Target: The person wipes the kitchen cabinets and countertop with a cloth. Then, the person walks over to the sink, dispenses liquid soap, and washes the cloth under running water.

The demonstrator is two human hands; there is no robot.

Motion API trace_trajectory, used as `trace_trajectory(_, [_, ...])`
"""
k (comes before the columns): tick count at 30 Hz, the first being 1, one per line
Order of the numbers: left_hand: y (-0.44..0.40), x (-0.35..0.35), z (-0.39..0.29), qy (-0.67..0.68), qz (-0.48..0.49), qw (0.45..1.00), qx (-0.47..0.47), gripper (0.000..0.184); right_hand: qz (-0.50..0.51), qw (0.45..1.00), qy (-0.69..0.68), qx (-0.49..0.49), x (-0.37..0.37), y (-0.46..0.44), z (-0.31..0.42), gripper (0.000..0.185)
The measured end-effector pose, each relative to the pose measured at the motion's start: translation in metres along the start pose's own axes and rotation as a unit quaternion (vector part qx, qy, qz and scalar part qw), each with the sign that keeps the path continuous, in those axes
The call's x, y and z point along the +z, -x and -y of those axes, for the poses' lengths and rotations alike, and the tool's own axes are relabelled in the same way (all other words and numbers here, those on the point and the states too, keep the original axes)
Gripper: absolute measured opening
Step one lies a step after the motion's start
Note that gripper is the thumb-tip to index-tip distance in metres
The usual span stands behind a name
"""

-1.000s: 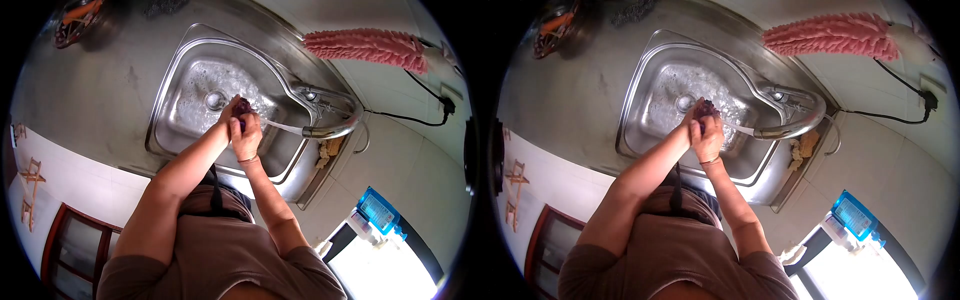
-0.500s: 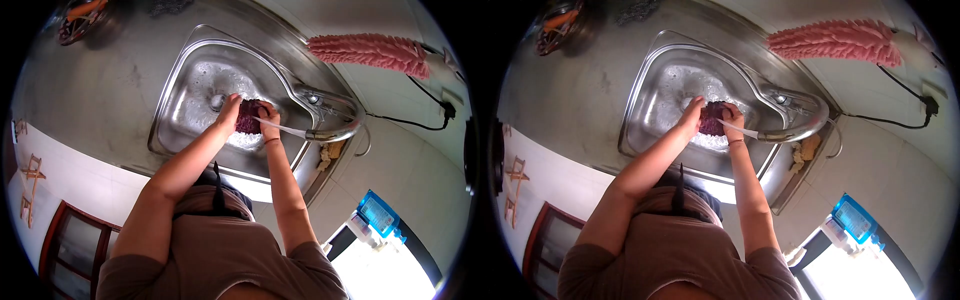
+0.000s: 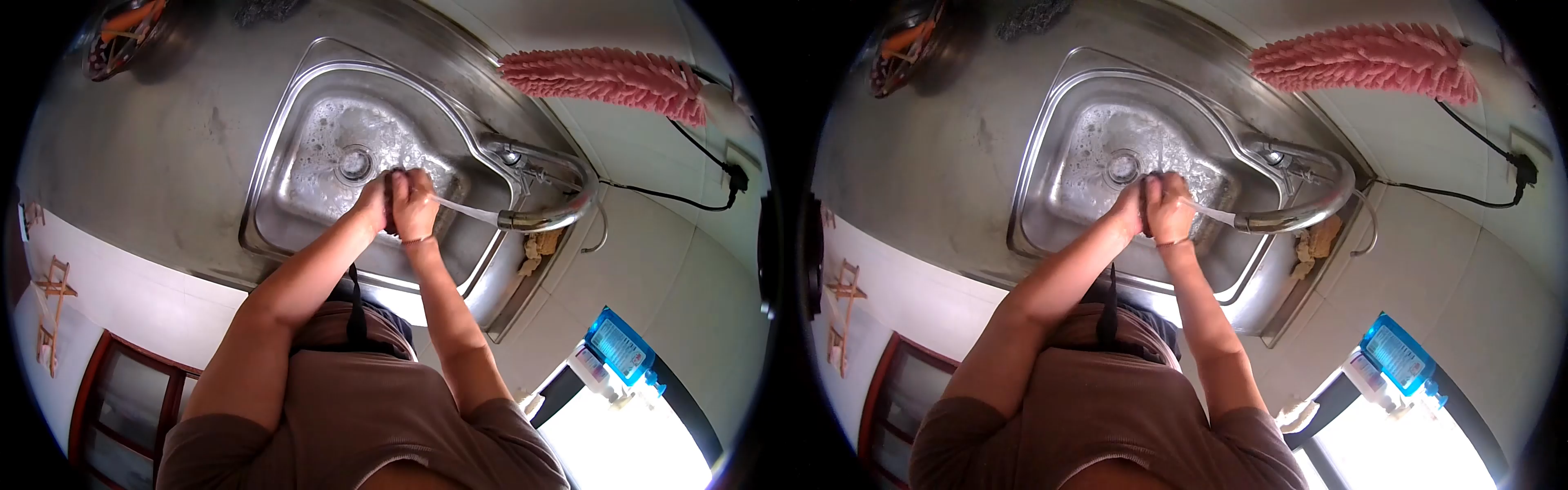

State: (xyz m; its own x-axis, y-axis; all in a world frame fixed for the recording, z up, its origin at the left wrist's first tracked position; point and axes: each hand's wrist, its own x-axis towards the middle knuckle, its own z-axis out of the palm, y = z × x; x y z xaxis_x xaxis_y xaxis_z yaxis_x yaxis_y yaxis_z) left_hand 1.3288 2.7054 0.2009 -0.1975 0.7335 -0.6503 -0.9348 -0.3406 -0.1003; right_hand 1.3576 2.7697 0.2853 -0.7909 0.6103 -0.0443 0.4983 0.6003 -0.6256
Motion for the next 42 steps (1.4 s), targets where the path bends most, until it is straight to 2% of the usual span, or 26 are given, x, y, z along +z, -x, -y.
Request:
trace_trajectory(3, [0.014, 0.024, -0.003, -0.063, -0.045, 0.997, 0.030, 0.018, -0.044, 0.994, -0.011, 0.103, 0.007, -0.018, -0.017, 0.020])
trace_trajectory(6, [0.006, 0.025, -0.005, -0.002, -0.067, 0.995, 0.069, 0.024, -0.037, 0.999, -0.011, -0.011, -0.001, -0.001, 0.005, 0.020])
trace_trajectory(7, [0.006, 0.016, -0.013, 0.004, 0.019, 0.999, 0.045, 0.030, -0.022, 0.998, -0.020, -0.048, -0.003, 0.005, 0.018, 0.022])
trace_trajectory(8, [0.005, 0.011, -0.014, 0.061, 0.051, 0.996, 0.026, 0.031, 0.005, 0.994, -0.041, -0.097, 0.001, 0.011, 0.019, 0.022])
trace_trajectory(9, [0.008, 0.013, -0.017, 0.116, 0.082, 0.990, 0.008, 0.032, 0.005, 0.996, -0.013, -0.088, -0.002, 0.016, 0.037, 0.021])
trace_trajectory(11, [0.006, 0.012, -0.013, -0.028, -0.038, 0.996, 0.073, 0.029, -0.027, 0.999, -0.035, -0.028, 0.015, 0.008, 0.003, 0.019])
trace_trajectory(13, [-0.002, 0.001, -0.008, -0.112, -0.129, 0.985, 0.032, 0.028, -0.022, 0.998, -0.002, 0.051, 0.009, -0.009, -0.014, 0.017])
trace_trajectory(15, [0.008, 0.010, -0.011, -0.170, -0.121, 0.977, 0.041, 0.031, -0.030, 0.996, -0.012, 0.078, 0.002, -0.015, -0.032, 0.018])
trace_trajectory(17, [0.030, 0.027, -0.029, -0.275, -0.219, 0.936, -0.014, 0.034, -0.032, 0.994, -0.040, 0.101, -0.002, -0.010, -0.029, 0.019])
trace_trajectory(19, [0.035, 0.030, -0.031, -0.287, -0.210, 0.935, -0.005, 0.042, -0.019, 0.997, -0.059, 0.051, 0.004, -0.003, -0.028, 0.021])
trace_trajectory(21, [0.038, 0.032, -0.030, -0.200, -0.076, 0.976, -0.033, 0.043, 0.049, 0.987, -0.141, 0.057, 0.006, 0.008, -0.020, 0.031])
trace_trajectory(22, [0.029, 0.027, -0.026, -0.184, -0.032, 0.982, 0.004, 0.037, 0.094, 0.986, -0.137, 0.027, -0.001, 0.013, -0.010, 0.034])
trace_trajectory(23, [0.026, 0.017, -0.025, -0.184, -0.033, 0.982, 0.003, 0.037, 0.137, 0.982, -0.132, -0.004, -0.006, 0.017, -0.004, 0.038])
trace_trajectory(25, [0.037, 0.023, -0.035, -0.116, -0.013, 0.992, -0.052, 0.036, 0.197, 0.942, -0.248, 0.113, -0.015, 0.022, -0.021, 0.036])
trace_trajectory(27, [0.033, 0.016, -0.036, -0.089, 0.041, 0.993, -0.059, 0.031, 0.065, 0.949, -0.272, 0.147, -0.015, 0.014, -0.045, 0.040])
trace_trajectory(28, [0.035, 0.019, -0.037, -0.093, 0.056, 0.992, -0.064, 0.031, 0.033, 0.993, -0.069, 0.086, -0.021, 0.003, -0.050, 0.037])
trace_trajectory(29, [0.036, 0.021, -0.038, -0.098, 0.071, 0.990, -0.069, 0.031, 0.000, 0.999, -0.024, 0.031, -0.020, -0.003, -0.053, 0.037])
trace_trajectory(30, [0.036, 0.026, -0.040, -0.110, 0.061, 0.987, -0.098, 0.031, 0.057, 0.964, -0.216, 0.144, -0.015, -0.009, -0.062, 0.036])
trace_trajectory(31, [0.040, 0.035, -0.042, -0.121, 0.051, 0.983, -0.126, 0.031, 0.111, 0.877, -0.395, 0.250, -0.013, -0.013, -0.062, 0.036])
trace_trajectory(32, [0.043, 0.045, -0.042, -0.139, 0.028, 0.982, -0.127, 0.032, 0.126, 0.827, -0.479, 0.266, -0.013, -0.015, -0.062, 0.028])
trace_trajectory(33, [0.042, 0.043, -0.042, -0.140, 0.028, 0.982, -0.127, 0.032, 0.125, 0.827, -0.479, 0.266, -0.013, -0.015, -0.064, 0.028])
trace_trajectory(36, [0.034, 0.028, -0.045, -0.059, 0.083, 0.988, -0.113, 0.036, 0.085, 0.910, -0.357, 0.191, -0.008, -0.016, -0.061, 0.010])
trace_trajectory(37, [0.034, 0.026, -0.044, -0.060, 0.023, 0.994, -0.086, 0.036, 0.085, 0.910, -0.357, 0.190, -0.009, -0.014, -0.054, 0.010])
trace_trajectory(39, [0.027, 0.014, -0.045, -0.030, -0.002, 0.997, -0.074, 0.032, 0.028, 0.968, -0.210, 0.137, -0.010, 0.000, -0.031, 0.007])
trace_trajectory(41, [0.018, 0.010, -0.039, -0.030, -0.060, 0.996, -0.059, 0.024, -0.010, 0.989, -0.117, -0.091, -0.008, 0.012, -0.009, 0.010])
trace_trajectory(42, [0.013, 0.009, -0.033, -0.040, -0.038, 0.997, -0.048, 0.025, -0.010, 0.991, -0.091, -0.101, -0.008, 0.021, 0.009, 0.010])
